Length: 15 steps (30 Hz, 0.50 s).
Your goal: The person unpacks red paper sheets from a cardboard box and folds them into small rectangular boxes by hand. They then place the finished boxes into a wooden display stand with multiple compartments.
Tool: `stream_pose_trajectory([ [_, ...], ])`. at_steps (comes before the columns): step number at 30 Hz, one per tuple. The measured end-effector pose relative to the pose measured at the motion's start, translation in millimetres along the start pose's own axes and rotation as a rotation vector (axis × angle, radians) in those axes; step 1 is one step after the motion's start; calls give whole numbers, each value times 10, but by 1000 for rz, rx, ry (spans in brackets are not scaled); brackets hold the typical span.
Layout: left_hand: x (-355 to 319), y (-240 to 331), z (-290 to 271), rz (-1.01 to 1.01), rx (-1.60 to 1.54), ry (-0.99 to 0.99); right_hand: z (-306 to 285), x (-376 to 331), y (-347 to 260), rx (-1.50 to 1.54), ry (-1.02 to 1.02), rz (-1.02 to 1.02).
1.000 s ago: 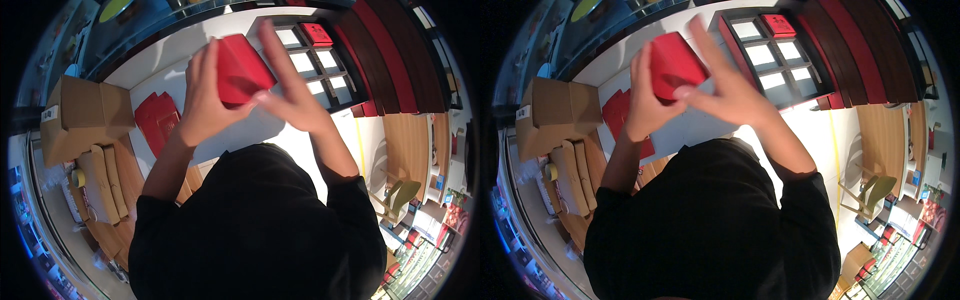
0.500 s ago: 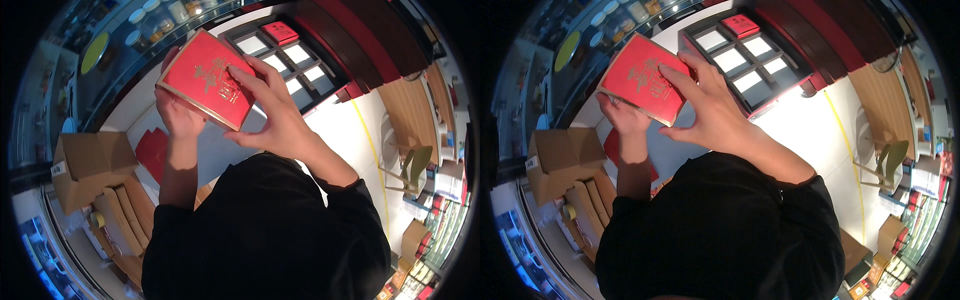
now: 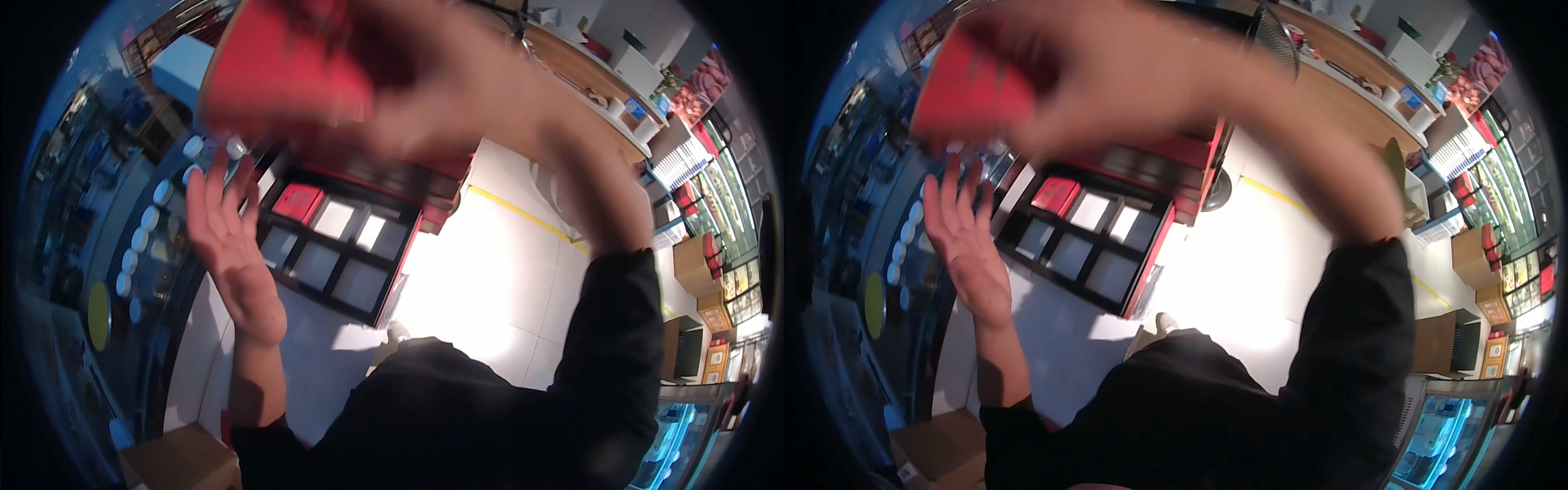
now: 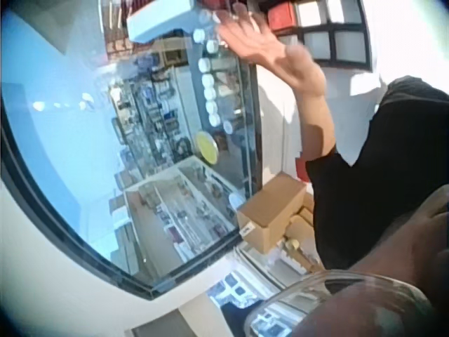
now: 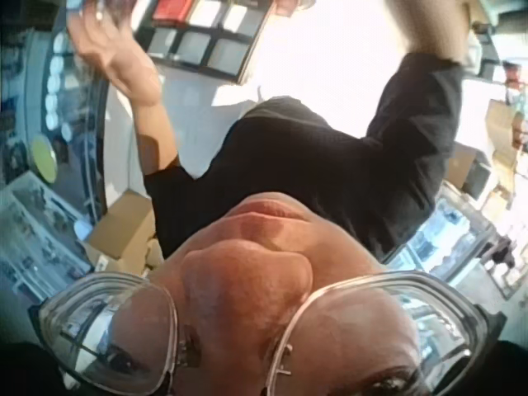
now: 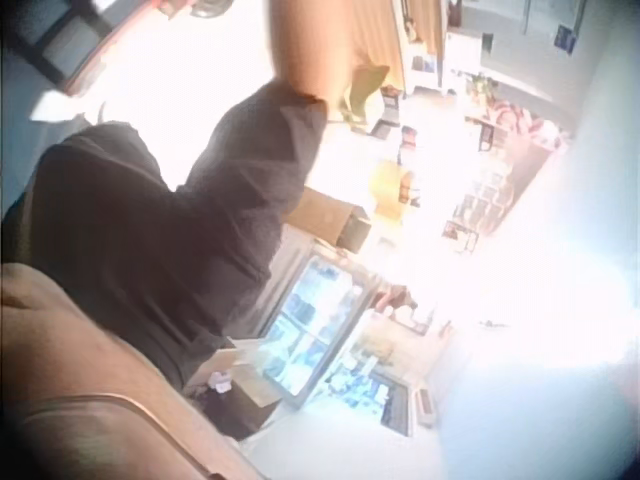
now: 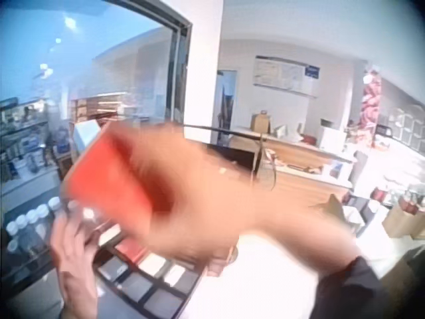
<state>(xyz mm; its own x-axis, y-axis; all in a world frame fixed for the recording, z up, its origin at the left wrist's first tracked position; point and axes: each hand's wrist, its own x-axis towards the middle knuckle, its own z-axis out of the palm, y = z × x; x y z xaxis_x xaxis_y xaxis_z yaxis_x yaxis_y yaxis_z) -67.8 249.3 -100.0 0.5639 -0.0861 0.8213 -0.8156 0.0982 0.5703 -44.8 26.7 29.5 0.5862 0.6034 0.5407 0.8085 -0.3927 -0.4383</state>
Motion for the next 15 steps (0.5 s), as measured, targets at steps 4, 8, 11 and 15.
stream_pose_trajectory([
  [4, 414, -432, 493, 105, 452, -328, -1444, 417, 804, -364, -126, 363],
  [8, 771, -871, 893, 288, 728, -353, -1661, 481, 1823, -210, -510, 638],
  [11, 894, -1059, 899, 232, 847, -410, -1464, 566, 2248, -536, -584, 757],
  [15, 933, -1198, 997, 248, 818, -361, -1388, 548, 2058, -576, -733, 923],
])
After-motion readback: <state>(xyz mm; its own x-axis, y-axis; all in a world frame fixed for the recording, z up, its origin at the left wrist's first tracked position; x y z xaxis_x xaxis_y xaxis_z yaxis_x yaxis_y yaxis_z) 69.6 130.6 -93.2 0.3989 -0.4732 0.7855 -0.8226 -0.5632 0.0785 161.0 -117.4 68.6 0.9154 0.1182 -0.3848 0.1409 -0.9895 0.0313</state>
